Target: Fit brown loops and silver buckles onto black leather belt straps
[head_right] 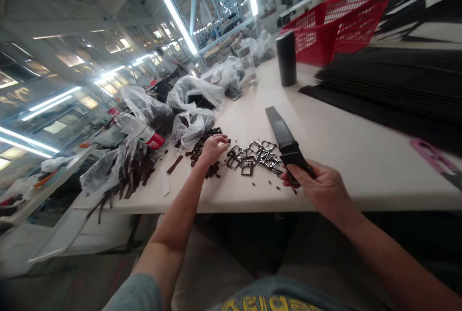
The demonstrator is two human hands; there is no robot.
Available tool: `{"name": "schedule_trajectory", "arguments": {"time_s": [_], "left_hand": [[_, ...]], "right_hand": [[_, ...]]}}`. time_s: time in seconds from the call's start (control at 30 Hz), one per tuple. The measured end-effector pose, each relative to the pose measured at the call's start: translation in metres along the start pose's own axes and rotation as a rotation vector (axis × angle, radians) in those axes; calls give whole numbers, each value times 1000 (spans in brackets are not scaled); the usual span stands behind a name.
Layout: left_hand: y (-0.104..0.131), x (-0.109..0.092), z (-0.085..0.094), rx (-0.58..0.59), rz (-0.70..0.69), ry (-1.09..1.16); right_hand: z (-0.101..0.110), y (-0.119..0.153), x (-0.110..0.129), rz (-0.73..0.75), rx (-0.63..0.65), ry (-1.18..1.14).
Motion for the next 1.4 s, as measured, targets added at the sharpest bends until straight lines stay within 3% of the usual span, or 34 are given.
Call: {"name": "schedule_trajectory", "arguments": {"time_s": [0.13, 0.27, 0.33, 0.57, 0.8, 1.0, 1.07, 1.27, 1.4], "left_hand": [[33, -34, -24, 108, 9, 303], [71, -65, -54, 217, 196, 921], [84, -78, -65, 237, 237, 1053], [95, -91, -69, 102, 215, 1087], [99, -94, -72, 99, 202, 1073], [100, -100, -77, 1, 192, 978], [100, -102, -74, -18, 145, 933], [97, -119, -55, 70, -208, 612], [96, -118, -50, 67, -230, 537]], "right_hand": [[-3, -1, -8, 43, 104, 134], [-9, 1, -7, 131, 207, 283], [-10, 3, -4, 141, 227, 309], [-13, 4, -4, 136, 260, 418], [-15, 2, -7, 126, 308, 420], [-14, 2, -8, 106, 336, 410], [-13, 2, -8, 87, 351, 392], [-15, 3, -6, 115, 424, 395], [-14, 3, -7, 136, 444, 373]]}}
Point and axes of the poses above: each hand's wrist, its own y-axis away from the middle knuckle, its own z-axis out of the back of the hand, x = y × z, the point moved 5 cm from there along -y, towards the middle knuckle, and after that the axes turned 9 degrees about -y, right-handed, at the moved point
